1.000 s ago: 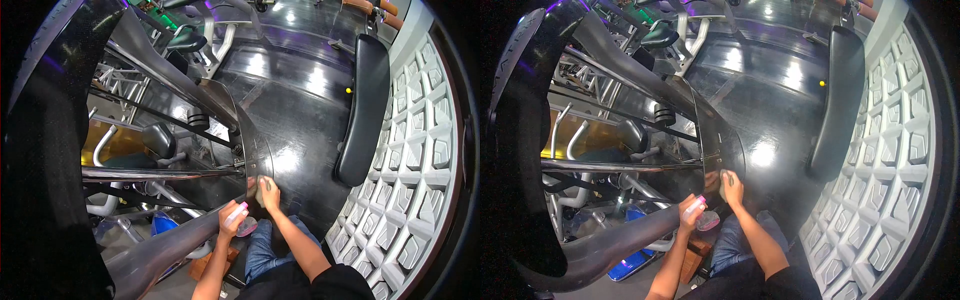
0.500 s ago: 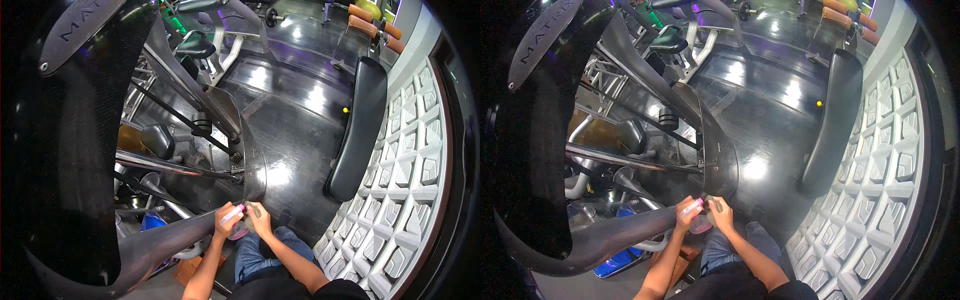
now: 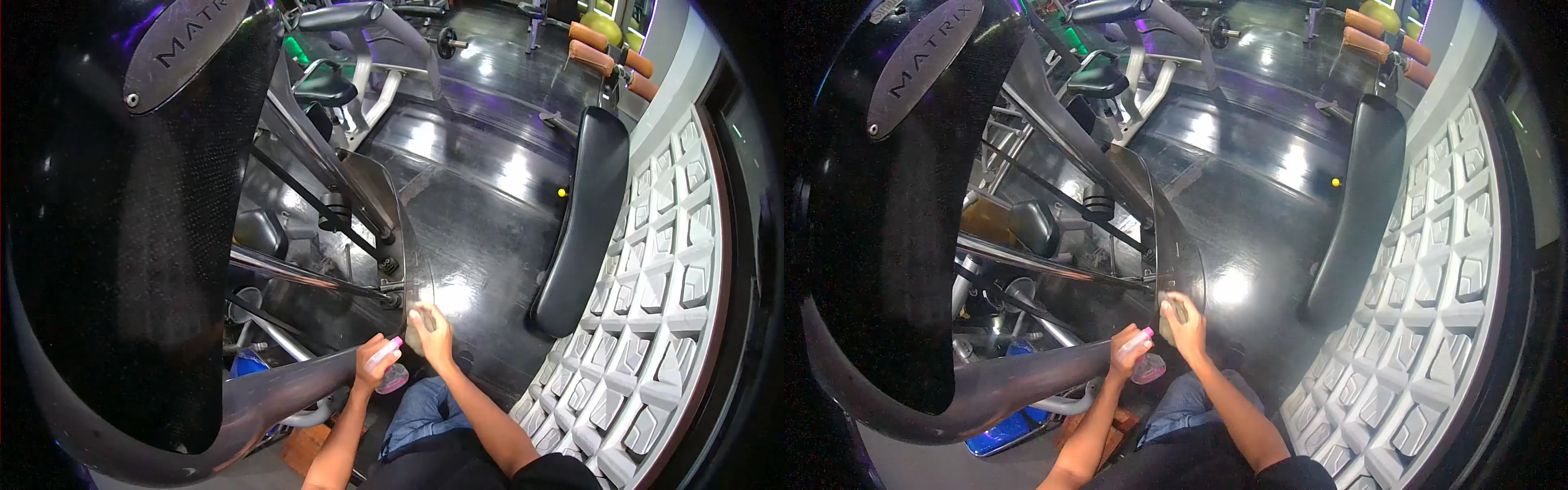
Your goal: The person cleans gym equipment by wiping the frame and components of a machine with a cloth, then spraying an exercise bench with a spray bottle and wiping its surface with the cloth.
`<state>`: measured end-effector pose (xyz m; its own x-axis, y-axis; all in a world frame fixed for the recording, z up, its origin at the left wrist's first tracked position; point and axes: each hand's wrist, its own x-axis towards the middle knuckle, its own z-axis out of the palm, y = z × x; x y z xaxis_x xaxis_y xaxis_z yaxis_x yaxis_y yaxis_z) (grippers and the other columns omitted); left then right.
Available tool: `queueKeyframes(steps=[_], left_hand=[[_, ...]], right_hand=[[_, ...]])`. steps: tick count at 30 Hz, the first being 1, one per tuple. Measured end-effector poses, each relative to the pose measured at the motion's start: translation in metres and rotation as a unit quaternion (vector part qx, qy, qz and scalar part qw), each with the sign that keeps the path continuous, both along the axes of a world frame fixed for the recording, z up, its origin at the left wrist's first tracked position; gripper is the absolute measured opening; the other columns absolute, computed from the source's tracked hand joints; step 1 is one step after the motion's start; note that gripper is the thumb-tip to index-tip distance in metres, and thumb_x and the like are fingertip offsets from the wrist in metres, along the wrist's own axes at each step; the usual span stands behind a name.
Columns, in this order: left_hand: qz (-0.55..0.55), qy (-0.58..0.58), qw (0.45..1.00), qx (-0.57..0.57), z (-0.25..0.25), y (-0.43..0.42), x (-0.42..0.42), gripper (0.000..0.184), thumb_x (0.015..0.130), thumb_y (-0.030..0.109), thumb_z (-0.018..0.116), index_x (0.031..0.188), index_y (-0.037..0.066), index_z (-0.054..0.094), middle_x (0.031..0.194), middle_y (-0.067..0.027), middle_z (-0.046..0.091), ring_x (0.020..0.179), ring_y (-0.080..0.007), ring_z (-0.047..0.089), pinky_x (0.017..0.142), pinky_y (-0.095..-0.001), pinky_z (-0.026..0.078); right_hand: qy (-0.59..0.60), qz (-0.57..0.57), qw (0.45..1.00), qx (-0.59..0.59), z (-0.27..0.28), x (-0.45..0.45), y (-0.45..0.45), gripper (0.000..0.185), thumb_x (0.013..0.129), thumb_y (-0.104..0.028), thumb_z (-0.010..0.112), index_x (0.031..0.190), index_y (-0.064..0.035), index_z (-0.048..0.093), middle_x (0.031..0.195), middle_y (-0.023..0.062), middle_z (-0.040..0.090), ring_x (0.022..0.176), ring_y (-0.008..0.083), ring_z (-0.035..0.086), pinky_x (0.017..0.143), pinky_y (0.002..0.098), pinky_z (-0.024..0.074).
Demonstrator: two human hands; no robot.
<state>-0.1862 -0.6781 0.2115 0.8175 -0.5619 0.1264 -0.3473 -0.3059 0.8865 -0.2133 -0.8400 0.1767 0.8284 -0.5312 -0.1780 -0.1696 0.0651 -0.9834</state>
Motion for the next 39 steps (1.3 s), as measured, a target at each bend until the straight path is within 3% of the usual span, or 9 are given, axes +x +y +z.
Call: queueKeyframes(steps=[2,6,12,16,19,21,28,32,39], left_hand=[[0.023,0.022,0.999,0.016,0.005,-0.003,-0.002,0.025,0.080,0.023,0.061,0.071,0.000,0.063,0.064,-0.0100,0.054,0.062,-0.0247,0.046,0.058,-0.0376,0.035],[0.000,-0.001,1.000,0.006,0.006,-0.004,0.000,0.023,0.080,0.021,0.062,0.070,0.000,0.061,0.064,-0.0108,0.052,0.061,-0.0256,0.044,0.058,-0.0384,0.034],[-0.034,-0.058,0.998,-0.022,-0.003,-0.001,0.004,0.020,0.083,0.018,0.066,0.076,0.001,0.061,0.063,-0.0102,0.049,0.062,-0.0262,0.046,0.056,-0.0375,0.036],[-0.009,-0.024,1.000,-0.013,0.006,-0.003,-0.001,0.025,0.082,0.017,0.065,0.067,0.002,0.052,0.060,-0.0090,0.045,0.058,-0.0270,0.039,0.055,-0.0396,0.031],[-0.003,-0.036,0.999,-0.014,0.002,-0.004,0.000,0.025,0.082,0.018,0.065,0.066,0.003,0.053,0.059,-0.0082,0.045,0.057,-0.0270,0.040,0.054,-0.0393,0.032],[-0.015,-0.068,0.997,0.015,-0.004,0.002,0.000,0.017,0.081,0.018,0.069,0.085,0.002,0.068,0.067,-0.0108,0.053,0.062,-0.0278,0.049,0.057,-0.0376,0.039],[-0.007,-0.097,0.995,0.026,-0.007,0.005,-0.002,0.014,0.080,0.013,0.069,0.078,0.001,0.065,0.066,-0.0111,0.054,0.061,-0.0286,0.049,0.056,-0.0379,0.039],[0.013,-0.135,0.991,0.007,-0.009,0.005,-0.008,0.017,0.081,0.015,0.067,0.074,0.000,0.063,0.065,-0.0105,0.055,0.059,-0.0269,0.049,0.055,-0.0373,0.038],[0.200,0.038,0.978,-0.046,0.004,-0.018,-0.021,0.028,0.079,0.024,0.060,0.073,-0.003,0.066,0.065,-0.0103,0.059,0.062,-0.0222,0.052,0.059,-0.0351,0.039]], right_hand=[[-0.010,0.034,0.999,-0.001,0.011,-0.022,0.005,0.030,0.089,-0.024,0.071,0.112,-0.0056,0.067,0.105,0.0137,0.071,0.103,0.0240,0.068,0.089,0.0347,0.0506],[-0.044,0.081,0.992,-0.086,0.013,-0.024,-0.009,0.027,0.085,-0.021,0.072,0.108,-0.0055,0.070,0.106,0.0126,0.072,0.100,0.0208,0.068,0.089,0.0339,0.0507],[-0.075,0.013,0.993,-0.088,0.035,0.037,-0.033,0.028,0.086,-0.023,0.072,0.110,-0.0087,0.070,0.105,0.0115,0.072,0.098,0.0263,0.069,0.085,0.0352,0.0520],[-0.082,0.057,0.972,-0.213,0.038,0.027,-0.033,0.027,0.084,-0.028,0.073,0.109,-0.0184,0.071,0.092,0.0114,0.068,0.087,0.0334,0.067,0.077,0.0417,0.0528],[-0.067,0.187,0.920,-0.337,0.049,-0.003,-0.034,0.025,0.083,-0.032,0.071,0.107,-0.0249,0.070,0.083,0.0086,0.062,0.080,0.0331,0.065,0.072,0.0449,0.0527],[-0.098,0.220,0.903,-0.357,0.042,-0.008,-0.035,0.028,0.082,-0.032,0.071,0.109,-0.0262,0.069,0.082,0.0068,0.061,0.080,0.0308,0.065,0.069,0.0436,0.0530],[-0.105,0.242,0.858,-0.441,0.049,0.049,-0.072,0.030,0.081,-0.034,0.071,0.111,-0.0269,0.069,0.082,0.0049,0.061,0.083,0.0280,0.064,0.070,0.0424,0.0524],[-0.087,0.220,0.884,-0.404,0.052,0.098,-0.093,0.029,0.083,-0.034,0.070,0.111,-0.0265,0.069,0.084,0.0059,0.061,0.084,0.0285,0.064,0.072,0.0431,0.0519],[-0.131,0.324,0.907,-0.237,0.033,0.050,-0.089,0.029,0.085,-0.029,0.070,0.113,-0.0222,0.067,0.097,0.0070,0.067,0.091,0.0307,0.066,0.079,0.0417,0.0533]])
